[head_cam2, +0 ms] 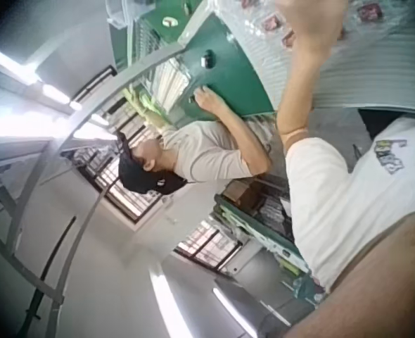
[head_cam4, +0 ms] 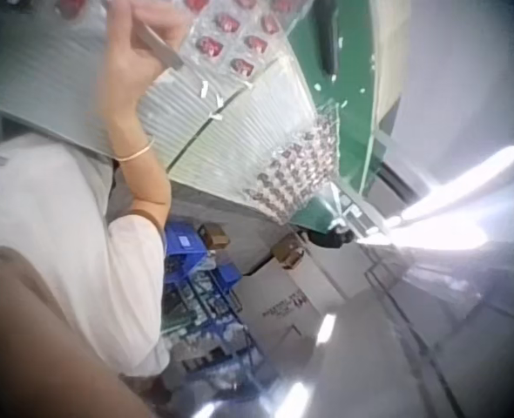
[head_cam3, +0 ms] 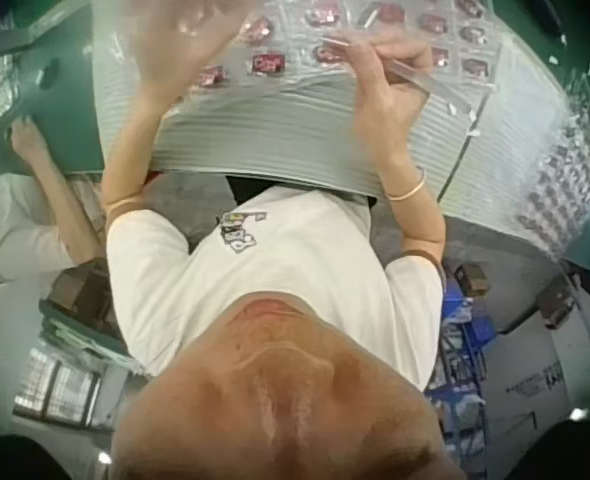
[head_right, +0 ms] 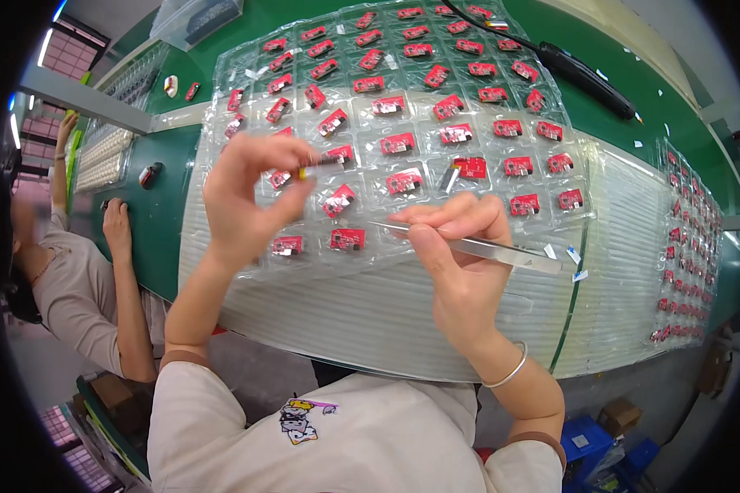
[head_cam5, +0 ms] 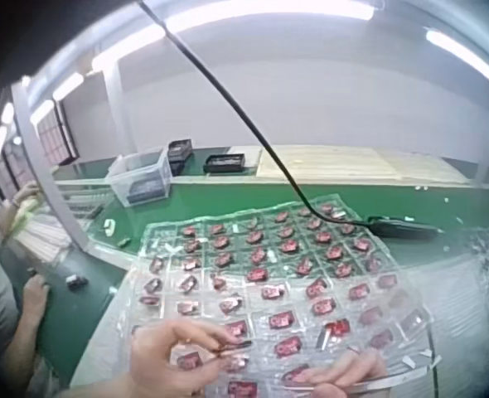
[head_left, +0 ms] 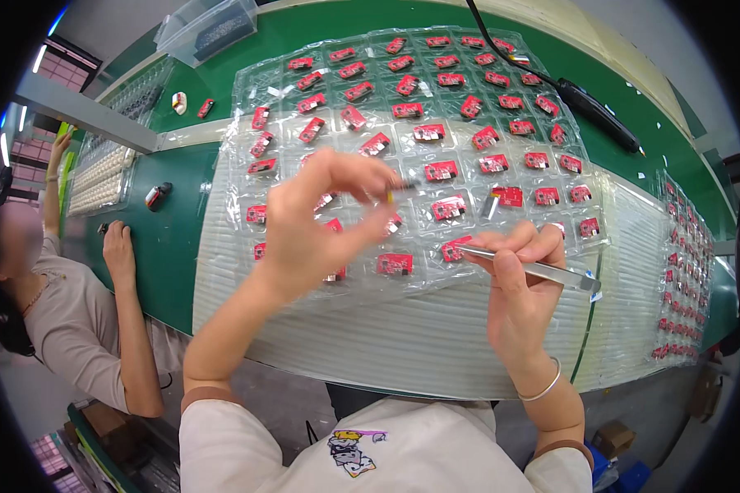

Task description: The person uses tweezers to pick up small black components and place them onto red circuit boards arranged on a green workbench. The person handles the components one at a time, carefully positioning them on the boards. Another person is visible in the background working at a separate station.

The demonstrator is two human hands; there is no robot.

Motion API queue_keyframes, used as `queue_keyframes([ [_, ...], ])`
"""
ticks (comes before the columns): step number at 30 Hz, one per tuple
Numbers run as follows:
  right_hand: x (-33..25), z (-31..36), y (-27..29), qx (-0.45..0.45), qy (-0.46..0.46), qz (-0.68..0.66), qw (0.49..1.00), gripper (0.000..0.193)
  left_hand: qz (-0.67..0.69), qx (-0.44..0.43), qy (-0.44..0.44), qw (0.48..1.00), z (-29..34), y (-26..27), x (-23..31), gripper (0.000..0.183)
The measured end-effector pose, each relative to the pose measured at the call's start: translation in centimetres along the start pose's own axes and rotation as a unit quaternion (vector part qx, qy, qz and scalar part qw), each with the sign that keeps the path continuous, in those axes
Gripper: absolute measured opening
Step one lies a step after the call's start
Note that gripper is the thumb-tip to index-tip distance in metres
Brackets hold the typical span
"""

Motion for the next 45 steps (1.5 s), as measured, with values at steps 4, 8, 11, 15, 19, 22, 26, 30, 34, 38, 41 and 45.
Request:
queue_keyframes([
  [4, 0.0, -0.2, -0.1, -0.044, 0.028, -0.004, 0.999, 0.022, -0.008, -0.020, -0.033, 0.999, 2.0, -1.4, 1.3, 0.024],
  [8, 0.1, 0.0, -0.1, -0.081, 0.049, 0.029, 0.995, 0.023, 0.008, -0.021, -0.102, 0.995, 2.8, -1.6, 0.8, 0.025],
  [11, 0.3, -0.1, -0.1, -0.102, 0.057, 0.045, 0.992, 0.024, -0.013, -0.039, -0.143, 0.989, 3.3, -1.4, 0.8, 0.021],
  [15, 0.6, 0.0, -0.1, -0.102, 0.054, 0.067, 0.991, 0.024, -0.025, -0.057, -0.183, 0.981, 3.6, -1.3, 0.7, 0.016],
  [19, 0.7, -0.2, -0.2, -0.109, 0.052, 0.085, 0.989, 0.025, -0.026, -0.053, -0.189, 0.980, 3.4, -1.2, 0.9, 0.017],
  [22, 0.7, -0.2, -0.3, -0.108, 0.050, 0.082, 0.990, 0.025, -0.027, -0.047, -0.191, 0.980, 3.5, -1.2, 0.9, 0.017],
  [26, 0.7, -0.1, -0.4, -0.106, 0.039, 0.077, 0.991, 0.025, -0.022, -0.029, -0.194, 0.980, 3.8, -1.4, 0.8, 0.017],
  [30, 0.9, 0.0, -0.5, -0.104, 0.017, 0.053, 0.993, 0.026, -0.050, -0.031, -0.219, 0.974, 4.0, -1.5, 0.8, 0.017],
  [34, 1.1, 0.1, -0.3, -0.110, -0.017, 0.024, 0.994, 0.026, -0.078, -0.050, -0.251, 0.963, 4.0, -1.4, 0.7, 0.016],
  [38, 0.4, 1.1, -1.1, -0.201, -0.017, -0.019, 0.979, 0.026, -0.105, -0.094, -0.220, 0.965, 4.2, -1.7, -0.4, 0.013],
  [41, 0.2, 0.2, -0.4, -0.115, 0.010, -0.003, 0.993, 0.025, -0.063, -0.039, -0.181, 0.981, 4.1, -1.8, 0.3, 0.014],
  [45, 0.4, -0.1, -0.4, -0.054, -0.021, 0.001, 0.998, 0.024, -0.027, -0.023, -0.164, 0.986, 4.1, -1.9, 0.5, 0.015],
])
Point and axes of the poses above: each hand's wrist, its own z-axis away from the middle knuckle, its own y-axis out of the back of the hand, x = y × z, the point moved 1 cm from there along -z, towards the middle knuckle, and after that the axes turned 13 degrees about -y, right-handed, at the moved point
